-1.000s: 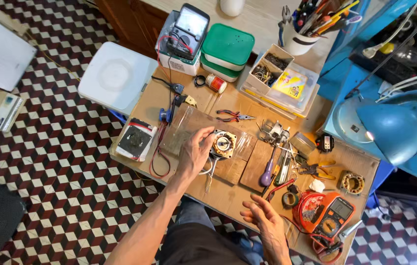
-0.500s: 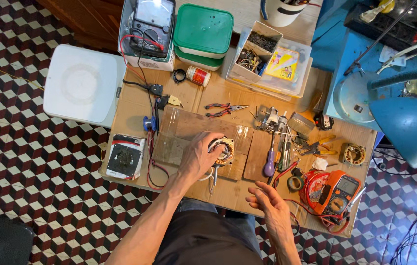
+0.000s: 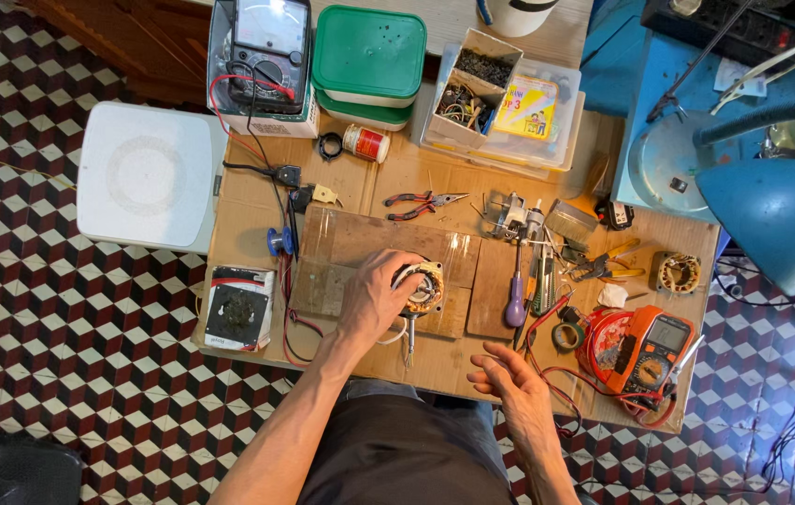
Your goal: The person tests wires with a multimeter, then assembles a motor by placing a stator into a housing and connecting wires. They handle small parts from a compartmentalized box and use pliers to strip wire insulation.
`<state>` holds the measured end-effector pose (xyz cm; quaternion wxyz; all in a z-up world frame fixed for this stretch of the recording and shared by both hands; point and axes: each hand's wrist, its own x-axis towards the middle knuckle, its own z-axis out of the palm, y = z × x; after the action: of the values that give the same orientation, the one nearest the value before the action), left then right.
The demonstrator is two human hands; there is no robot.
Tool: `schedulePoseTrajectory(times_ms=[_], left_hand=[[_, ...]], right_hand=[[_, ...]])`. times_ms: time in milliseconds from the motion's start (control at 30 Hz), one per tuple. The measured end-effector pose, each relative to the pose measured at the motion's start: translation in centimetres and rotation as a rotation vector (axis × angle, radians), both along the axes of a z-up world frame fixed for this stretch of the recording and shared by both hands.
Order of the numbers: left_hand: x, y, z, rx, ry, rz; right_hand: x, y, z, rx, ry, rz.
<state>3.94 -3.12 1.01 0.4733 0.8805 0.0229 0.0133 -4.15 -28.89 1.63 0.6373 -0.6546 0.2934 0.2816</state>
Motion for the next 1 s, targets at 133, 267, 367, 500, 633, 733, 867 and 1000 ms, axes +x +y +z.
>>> schedulePoseTrajectory(times_ms=[133, 267, 367, 500, 633, 733, 867, 1000], left_hand=[[0.2, 0.2, 0.6, 0.029, 0.076, -0.021], [0.5, 0.4, 1.2, 0.033, 0.038, -0.053], [0.9, 0.4, 1.6, -0.013, 0.106, -0.054], [1.0, 0.4, 1.5, -0.027, 0.125, -0.061], [1.2, 0.4, 1.5, -0.022, 0.201, -0.034], [1.2, 0.5, 1.3, -0.039, 0.194, -0.036], [1.2, 0.6, 1.0, -0.048, 0.198, -0.038], [1.2, 0.6, 1.0, -0.052, 0.241, -0.020]], right_hand=[[-0.2, 0.3, -0.1, -0.047, 0.050, -0.013], [-0.5, 0.9, 0.1, 0.022, 0.001, -0.049], [-0.1, 1.7, 0.0, 0.066, -0.017, -0.081], [2.1, 3.8, -1.3, 0.024, -0.182, -0.087], [5.6, 5.9, -2.9, -0.068, -0.384, 0.036], [7.5, 7.3, -3.6, -0.016, -0.541, 0.080], [8.4, 8.5, -3.8, 0.080, -0.515, 0.070], [8.5, 9.2, -3.3, 0.019, -0.414, 0.063]])
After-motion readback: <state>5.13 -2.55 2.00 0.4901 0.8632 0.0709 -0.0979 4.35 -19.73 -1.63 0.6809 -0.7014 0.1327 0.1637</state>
